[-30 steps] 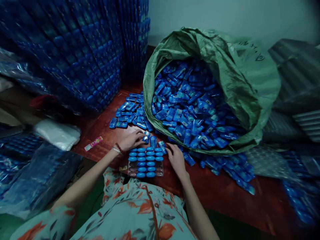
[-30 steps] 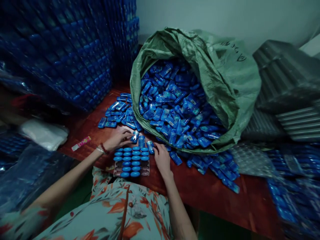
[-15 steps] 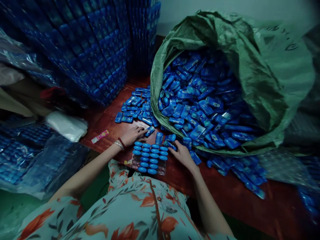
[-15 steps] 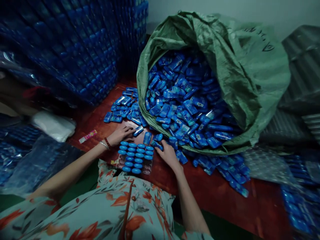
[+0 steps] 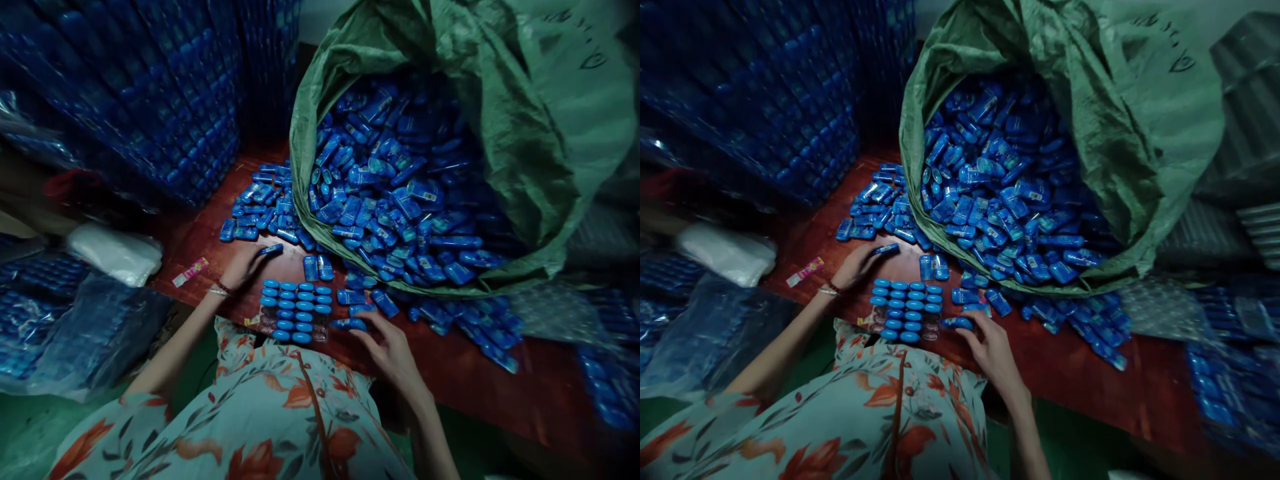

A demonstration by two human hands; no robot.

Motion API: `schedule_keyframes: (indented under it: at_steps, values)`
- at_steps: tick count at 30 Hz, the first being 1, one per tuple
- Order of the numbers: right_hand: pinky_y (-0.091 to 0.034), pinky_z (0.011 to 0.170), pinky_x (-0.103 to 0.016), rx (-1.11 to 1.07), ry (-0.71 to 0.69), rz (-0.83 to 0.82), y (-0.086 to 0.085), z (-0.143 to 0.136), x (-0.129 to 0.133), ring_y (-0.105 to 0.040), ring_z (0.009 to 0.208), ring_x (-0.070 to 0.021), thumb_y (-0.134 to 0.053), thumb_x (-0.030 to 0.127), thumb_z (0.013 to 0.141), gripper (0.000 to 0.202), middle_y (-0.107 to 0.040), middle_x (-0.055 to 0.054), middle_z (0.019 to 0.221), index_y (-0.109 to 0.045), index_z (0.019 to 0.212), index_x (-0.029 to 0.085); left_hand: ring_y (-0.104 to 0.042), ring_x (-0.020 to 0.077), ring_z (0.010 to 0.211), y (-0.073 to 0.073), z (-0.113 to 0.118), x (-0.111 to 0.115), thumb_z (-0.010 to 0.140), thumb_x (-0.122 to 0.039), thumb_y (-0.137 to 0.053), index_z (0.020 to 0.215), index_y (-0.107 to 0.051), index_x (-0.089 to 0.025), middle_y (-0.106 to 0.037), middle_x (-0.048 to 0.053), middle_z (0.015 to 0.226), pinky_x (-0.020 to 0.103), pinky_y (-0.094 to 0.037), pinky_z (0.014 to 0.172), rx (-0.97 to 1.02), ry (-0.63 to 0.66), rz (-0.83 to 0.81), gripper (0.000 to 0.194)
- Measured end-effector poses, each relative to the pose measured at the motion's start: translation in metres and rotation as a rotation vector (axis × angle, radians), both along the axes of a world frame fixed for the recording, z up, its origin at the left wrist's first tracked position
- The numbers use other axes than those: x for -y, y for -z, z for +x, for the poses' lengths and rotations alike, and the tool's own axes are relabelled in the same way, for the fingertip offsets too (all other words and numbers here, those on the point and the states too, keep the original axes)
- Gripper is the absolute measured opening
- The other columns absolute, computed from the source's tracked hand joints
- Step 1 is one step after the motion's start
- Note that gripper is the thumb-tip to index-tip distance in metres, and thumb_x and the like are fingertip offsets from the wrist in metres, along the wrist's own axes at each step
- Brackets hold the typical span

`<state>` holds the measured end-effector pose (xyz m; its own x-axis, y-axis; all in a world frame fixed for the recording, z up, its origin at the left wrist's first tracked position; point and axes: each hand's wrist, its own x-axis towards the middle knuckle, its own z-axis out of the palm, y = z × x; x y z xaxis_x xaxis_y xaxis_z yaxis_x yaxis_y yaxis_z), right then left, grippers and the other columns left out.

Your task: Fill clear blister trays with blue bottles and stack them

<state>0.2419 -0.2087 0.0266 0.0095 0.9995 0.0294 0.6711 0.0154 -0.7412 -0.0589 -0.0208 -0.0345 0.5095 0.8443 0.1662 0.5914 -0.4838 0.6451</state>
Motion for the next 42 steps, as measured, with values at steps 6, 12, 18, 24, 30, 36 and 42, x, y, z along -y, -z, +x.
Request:
schedule_keyframes:
  at_steps: [6, 12, 18, 24, 30, 36, 42]
  values:
    - [-0.05, 0.083, -0.031, -0.004, -0.085, 0.214, 0.043, -0.029, 0.011, -0.059, 0.095, -0.0176, -0.044, 0.015, 0.089, 0.029, -0.061, -0.006, 0.102, -0.056, 0.114, 0.024, -0.059, 0.0167, 0.086, -0.017, -0.04, 0.075, 0.087, -0.042, -0.046, 0.103, -0.054, -0.014, -0.061, 0.006, 0.094, 0.029, -0.048, 0.079, 0.209, -0.404, -0.226, 0.033]
    - [-0.048, 0.074, -0.03, 0.428, -0.306, 0.147, 0.029, -0.031, -0.002, -0.055, 0.083, -0.0189, -0.037, 0.008, 0.088, 0.034, -0.06, -0.007, 0.089, -0.057, 0.113, 0.019, -0.059, 0.0164, 0.086, -0.035, -0.056, 0.137, 0.084, -0.038, -0.054, 0.096, -0.058, -0.017, -0.061, 0.005, 0.094, 0.028, -0.049, 0.077, 0.204, -0.344, -0.298, 0.025]
    - [-0.042, 0.075, -0.029, 0.722, -0.453, 0.072, 0.007, -0.052, -0.017, -0.052, 0.083, -0.0183, -0.045, 0.003, 0.083, 0.027, -0.056, -0.006, 0.089, -0.057, 0.102, 0.017, -0.056, 0.0148, 0.09, -0.039, -0.029, 0.14, 0.09, -0.019, -0.045, 0.107, -0.053, -0.018, -0.058, 0.006, 0.098, 0.027, -0.048, 0.079, 0.058, -0.116, -0.058, 0.019]
    - [-0.041, 0.07, -0.028, 0.748, -0.477, 0.205, 0.015, -0.051, -0.024, -0.053, 0.078, -0.0168, -0.046, 0.01, 0.087, 0.026, -0.06, -0.006, 0.088, -0.057, 0.11, 0.017, -0.053, 0.0191, 0.093, -0.036, -0.021, 0.134, 0.088, -0.008, -0.036, 0.122, -0.048, -0.017, -0.056, 0.011, 0.107, 0.034, -0.048, 0.081, -0.266, 0.139, 0.119, 0.037]
    - [-0.042, 0.072, -0.026, 0.515, -0.299, 0.351, 0.018, -0.032, -0.03, -0.057, 0.077, -0.0148, -0.045, 0.023, 0.092, 0.028, -0.063, -0.006, 0.085, -0.058, 0.115, 0.016, -0.049, 0.0206, 0.079, -0.055, 0.001, 0.122, 0.087, -0.011, -0.04, 0.098, -0.058, -0.013, -0.058, 0.009, 0.091, 0.035, -0.048, 0.072, -0.537, 0.354, 0.148, 0.021]
    - [-0.044, 0.071, -0.026, 0.52, 0.04, -0.024, 0.013, -0.033, -0.082, -0.063, 0.084, -0.0173, -0.037, 0.033, 0.095, 0.031, -0.065, -0.008, 0.096, -0.056, 0.115, 0.019, -0.051, 0.0199, 0.085, -0.05, -0.002, 0.11, 0.088, -0.009, -0.04, 0.11, -0.053, -0.013, -0.059, 0.01, 0.1, 0.032, -0.047, 0.073, -0.523, 0.389, 0.244, 0.026]
    - [-0.044, 0.07, -0.03, 0.68, -0.026, -0.403, 0.009, -0.047, -0.129, -0.064, 0.09, -0.0257, -0.052, 0.038, 0.087, 0.03, -0.066, -0.016, 0.095, -0.057, 0.103, 0.013, -0.056, 0.0181, 0.082, -0.057, -0.014, 0.1, 0.091, -0.023, -0.043, 0.119, -0.051, -0.016, -0.062, 0.01, 0.096, 0.03, -0.044, 0.07, -0.337, 0.26, 0.48, 0.03]
